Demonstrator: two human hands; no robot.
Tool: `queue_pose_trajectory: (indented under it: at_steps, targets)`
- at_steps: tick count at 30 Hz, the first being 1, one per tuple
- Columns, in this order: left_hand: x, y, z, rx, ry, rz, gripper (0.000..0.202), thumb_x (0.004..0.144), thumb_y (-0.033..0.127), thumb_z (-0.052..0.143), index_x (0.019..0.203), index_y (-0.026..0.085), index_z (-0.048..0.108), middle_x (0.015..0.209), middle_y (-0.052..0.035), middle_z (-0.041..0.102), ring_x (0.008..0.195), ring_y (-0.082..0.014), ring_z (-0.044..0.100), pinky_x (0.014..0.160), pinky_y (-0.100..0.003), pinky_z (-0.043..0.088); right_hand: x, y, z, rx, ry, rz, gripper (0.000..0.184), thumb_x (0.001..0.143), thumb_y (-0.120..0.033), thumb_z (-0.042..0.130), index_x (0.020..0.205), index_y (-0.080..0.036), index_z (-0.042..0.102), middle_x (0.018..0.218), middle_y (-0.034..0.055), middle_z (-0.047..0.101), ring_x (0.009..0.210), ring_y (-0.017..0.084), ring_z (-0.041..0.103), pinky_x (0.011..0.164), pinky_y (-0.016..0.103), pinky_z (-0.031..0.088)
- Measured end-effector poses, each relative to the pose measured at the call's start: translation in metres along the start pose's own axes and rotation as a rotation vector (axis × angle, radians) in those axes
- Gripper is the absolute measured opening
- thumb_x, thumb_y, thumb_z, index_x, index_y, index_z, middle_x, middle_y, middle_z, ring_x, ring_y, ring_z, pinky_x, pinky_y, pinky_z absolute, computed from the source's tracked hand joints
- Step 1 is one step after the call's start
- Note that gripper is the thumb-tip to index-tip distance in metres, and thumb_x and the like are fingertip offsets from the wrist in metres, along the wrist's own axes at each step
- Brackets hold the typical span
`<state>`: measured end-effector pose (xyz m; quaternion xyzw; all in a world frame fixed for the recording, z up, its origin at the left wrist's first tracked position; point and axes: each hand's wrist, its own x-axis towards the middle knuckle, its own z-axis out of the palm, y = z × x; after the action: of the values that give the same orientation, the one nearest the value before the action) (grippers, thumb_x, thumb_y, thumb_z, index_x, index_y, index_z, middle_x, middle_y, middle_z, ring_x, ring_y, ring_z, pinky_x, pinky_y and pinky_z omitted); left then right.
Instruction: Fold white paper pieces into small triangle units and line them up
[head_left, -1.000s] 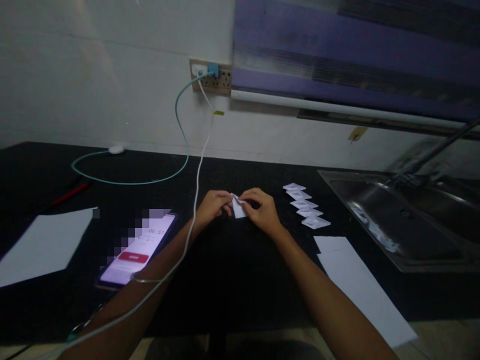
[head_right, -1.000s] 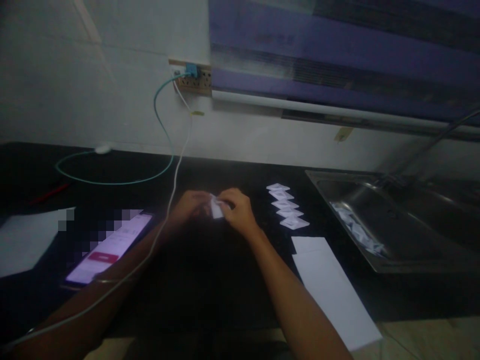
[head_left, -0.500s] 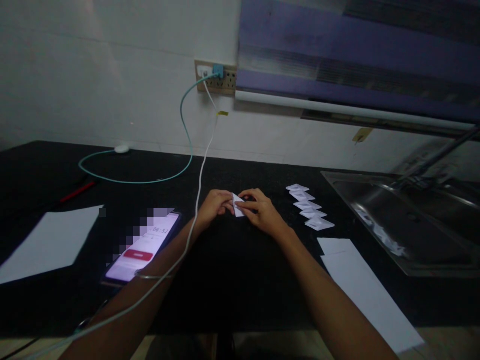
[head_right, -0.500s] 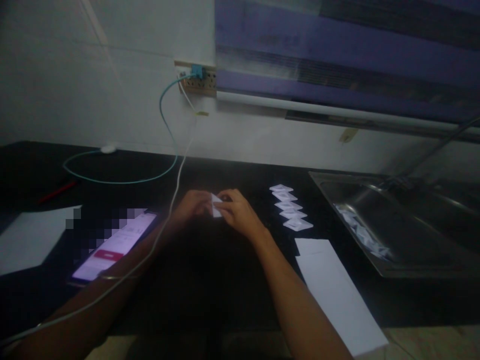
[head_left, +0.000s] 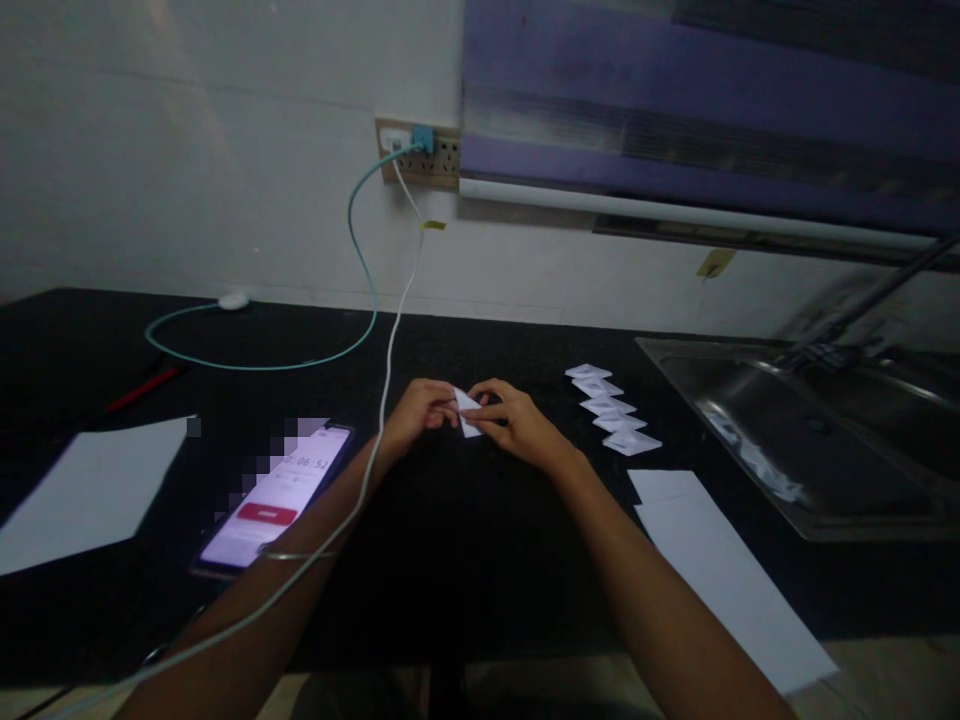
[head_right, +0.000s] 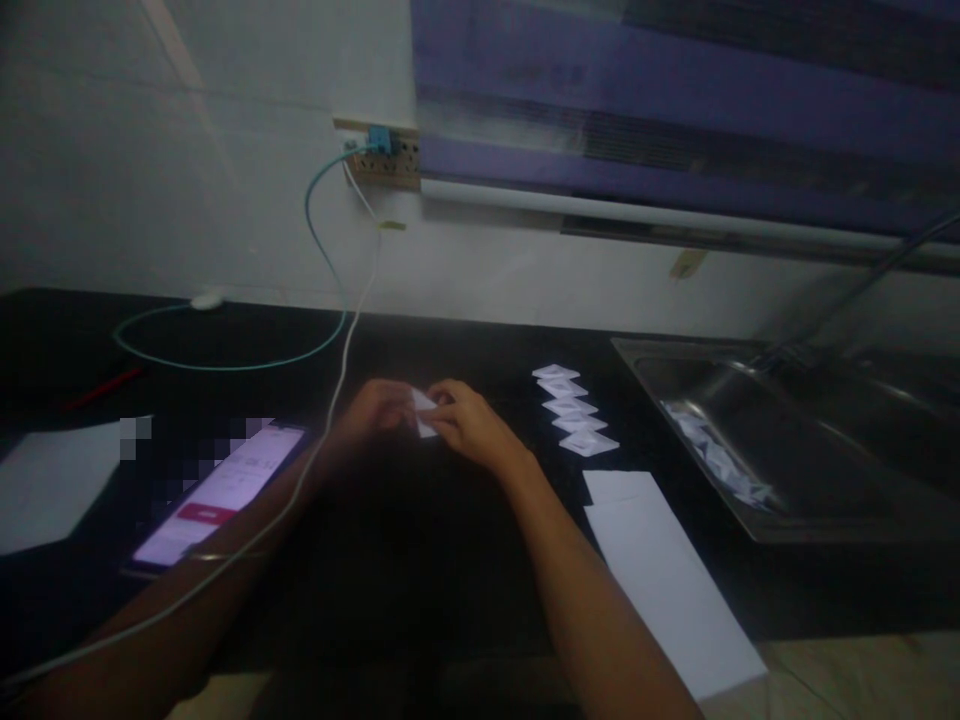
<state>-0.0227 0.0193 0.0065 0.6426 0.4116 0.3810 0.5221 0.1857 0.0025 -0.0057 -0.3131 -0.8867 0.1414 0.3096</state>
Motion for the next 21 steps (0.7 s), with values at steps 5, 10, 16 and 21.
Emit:
queue_pose_trajectory:
  at_steps: [5, 10, 16, 21]
  targets:
    - [0.0, 0.001, 0.004, -0.147, 0.068, -0.133, 0.022, 0.077, 0.031, 0.061, 0.066, 0.012, 0.06, 0.058, -0.0052, 0.063, 0.046, -0.0092, 0.054, 0.04, -0.017, 0.024, 0.001, -0.001, -0.001, -0.003, 0.0, 0.0, 0.025, 0.095, -0.021, 0.059, 0.112, -0.025, 0.077, 0.123, 0.0113, 0.061, 0.11, 0.021, 0.059, 0.096, 0.038, 0.049]
    - [0.001, 0.0, 0.007, 0.038, 0.077, -0.086, 0.028, 0.081, 0.036, 0.058, 0.065, 0.013, 0.062, 0.049, -0.0002, 0.058, 0.04, -0.0065, 0.043, 0.041, -0.017, 0.028, 0.001, 0.005, 0.0, 0.008, 0.0, -0.008, 0.023, 0.094, -0.022, 0.061, 0.11, -0.026, 0.077, 0.123, 0.0101, 0.061, 0.109, 0.02, 0.059, 0.095, 0.037, 0.049]
    - [0.001, -0.008, 0.009, 0.248, 0.108, 0.033, 0.025, 0.085, 0.03, 0.053, 0.068, 0.015, 0.064, 0.057, -0.0026, 0.065, 0.051, -0.012, 0.057, 0.049, -0.019, 0.041, 0.0, 0.004, 0.002, 0.102, 0.043, 0.035, 0.019, 0.091, -0.029, 0.067, 0.106, -0.025, 0.078, 0.123, 0.0093, 0.062, 0.108, 0.02, 0.06, 0.095, 0.037, 0.049]
    - [-0.003, -0.008, 0.011, 0.324, 0.144, 0.097, 0.022, 0.087, 0.03, 0.053, 0.076, 0.016, 0.066, 0.06, -0.0013, 0.066, 0.05, -0.0129, 0.055, 0.047, -0.021, 0.038, 0.005, 0.002, 0.006, 0.317, 0.229, 0.25, 0.026, 0.09, -0.038, 0.065, 0.107, -0.019, 0.072, 0.106, 0.0078, 0.068, 0.093, 0.017, 0.063, 0.074, 0.028, 0.049]
